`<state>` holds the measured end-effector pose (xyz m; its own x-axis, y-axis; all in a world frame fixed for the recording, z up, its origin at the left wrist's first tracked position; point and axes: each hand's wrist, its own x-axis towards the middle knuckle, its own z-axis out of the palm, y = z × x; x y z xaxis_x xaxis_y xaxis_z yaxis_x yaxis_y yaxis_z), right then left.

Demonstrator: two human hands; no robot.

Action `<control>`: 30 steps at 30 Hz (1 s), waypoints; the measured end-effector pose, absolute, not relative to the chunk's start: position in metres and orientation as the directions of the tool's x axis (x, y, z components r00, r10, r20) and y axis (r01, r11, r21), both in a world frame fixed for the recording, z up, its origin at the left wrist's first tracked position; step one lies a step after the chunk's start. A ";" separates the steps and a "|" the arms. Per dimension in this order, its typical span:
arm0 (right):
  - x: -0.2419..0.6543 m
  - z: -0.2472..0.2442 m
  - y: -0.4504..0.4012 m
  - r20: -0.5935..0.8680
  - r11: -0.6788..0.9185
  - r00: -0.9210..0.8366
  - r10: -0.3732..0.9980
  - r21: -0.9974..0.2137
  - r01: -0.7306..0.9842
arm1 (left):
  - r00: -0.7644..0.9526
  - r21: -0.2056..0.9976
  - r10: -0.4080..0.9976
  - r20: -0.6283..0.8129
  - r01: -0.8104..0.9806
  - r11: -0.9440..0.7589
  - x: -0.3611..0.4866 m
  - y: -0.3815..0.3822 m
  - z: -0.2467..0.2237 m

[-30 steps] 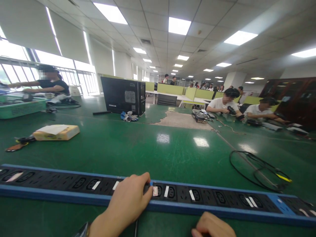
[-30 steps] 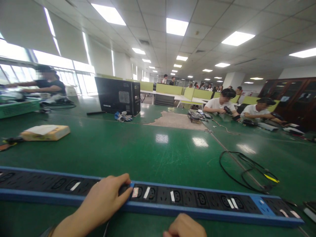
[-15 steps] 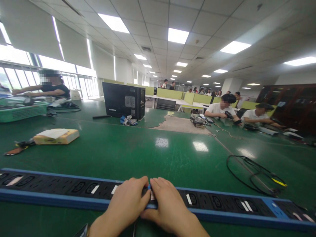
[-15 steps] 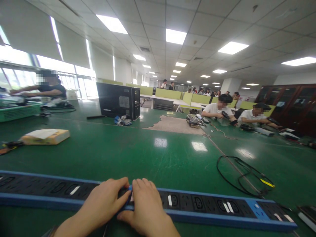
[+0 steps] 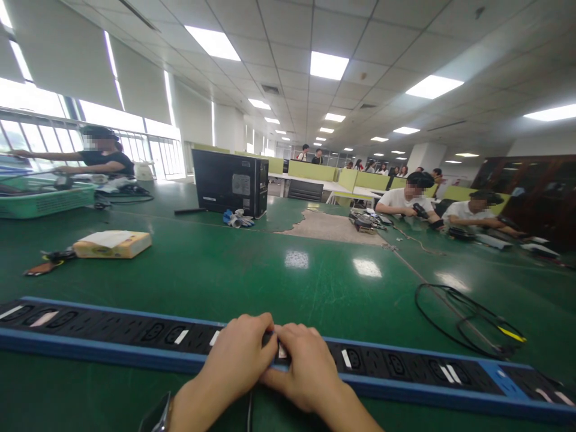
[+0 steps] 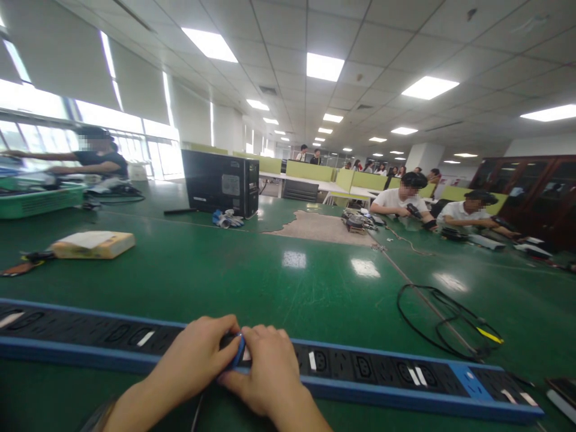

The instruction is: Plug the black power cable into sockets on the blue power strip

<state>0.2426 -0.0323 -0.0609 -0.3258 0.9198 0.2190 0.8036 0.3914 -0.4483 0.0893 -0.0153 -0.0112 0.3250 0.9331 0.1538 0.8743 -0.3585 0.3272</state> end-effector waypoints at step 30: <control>0.244 -0.055 -0.033 0.148 0.361 -0.330 0.932 -0.424 0.831 | 0.244 0.297 0.962 0.124 0.916 -0.270 -0.024 -0.003 -0.019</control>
